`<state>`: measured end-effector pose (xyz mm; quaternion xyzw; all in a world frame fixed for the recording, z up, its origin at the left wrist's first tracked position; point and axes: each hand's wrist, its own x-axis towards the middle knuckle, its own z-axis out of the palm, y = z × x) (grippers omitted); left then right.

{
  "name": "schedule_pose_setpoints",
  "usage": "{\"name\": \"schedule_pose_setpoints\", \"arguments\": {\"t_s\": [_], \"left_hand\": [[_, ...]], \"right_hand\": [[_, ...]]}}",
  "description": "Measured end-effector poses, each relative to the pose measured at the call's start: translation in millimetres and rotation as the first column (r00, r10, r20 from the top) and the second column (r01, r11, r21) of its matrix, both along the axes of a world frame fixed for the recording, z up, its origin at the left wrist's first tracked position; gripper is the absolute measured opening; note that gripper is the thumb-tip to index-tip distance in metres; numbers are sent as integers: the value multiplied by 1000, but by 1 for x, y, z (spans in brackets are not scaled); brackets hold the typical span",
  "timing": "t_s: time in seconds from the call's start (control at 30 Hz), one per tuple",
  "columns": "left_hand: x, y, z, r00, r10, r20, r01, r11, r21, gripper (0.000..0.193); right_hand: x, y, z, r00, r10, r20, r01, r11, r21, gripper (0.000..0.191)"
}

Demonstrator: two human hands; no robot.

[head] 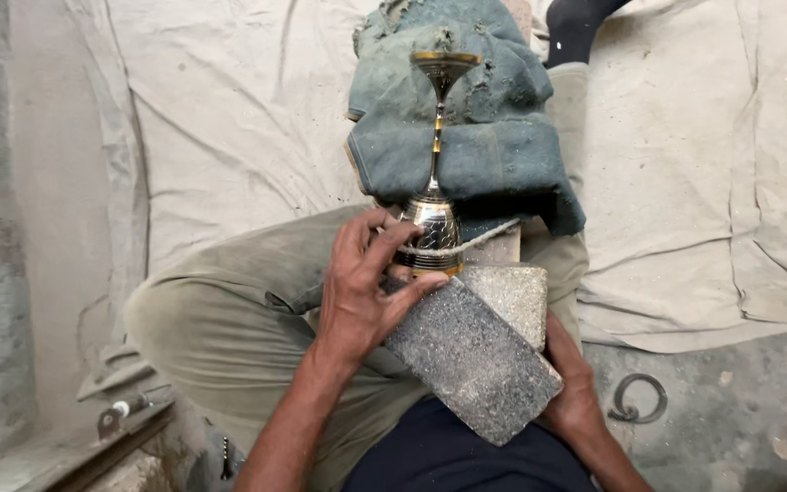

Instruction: The person uses a wooden mallet to repeatedly strike a small metal object placed on a stone block. They hold the object steady with one hand while hammering with the other, occasionally rotating the object to work on different sides.

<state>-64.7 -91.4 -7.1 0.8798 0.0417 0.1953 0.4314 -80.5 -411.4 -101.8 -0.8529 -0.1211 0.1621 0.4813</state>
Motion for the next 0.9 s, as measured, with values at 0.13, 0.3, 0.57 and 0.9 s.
{"name": "schedule_pose_setpoints", "arguments": {"t_s": [0.13,0.3,0.57,0.9], "left_hand": [[-11,4,-8,1000,-22,11,23,997,-68,40],[-26,14,-7,995,-38,90,37,999,13,35],[-69,28,10,995,-27,101,44,984,-175,33],[-86,47,6,991,-23,132,47,983,-176,33]], "right_hand": [[-9,-25,3,827,-384,-410,426,904,14,84],[-70,-56,18,850,-313,-425,516,659,548,73],[-126,-27,80,917,-338,-210,381,899,217,62],[-57,36,235,986,155,59,-142,973,-182,41]]}}
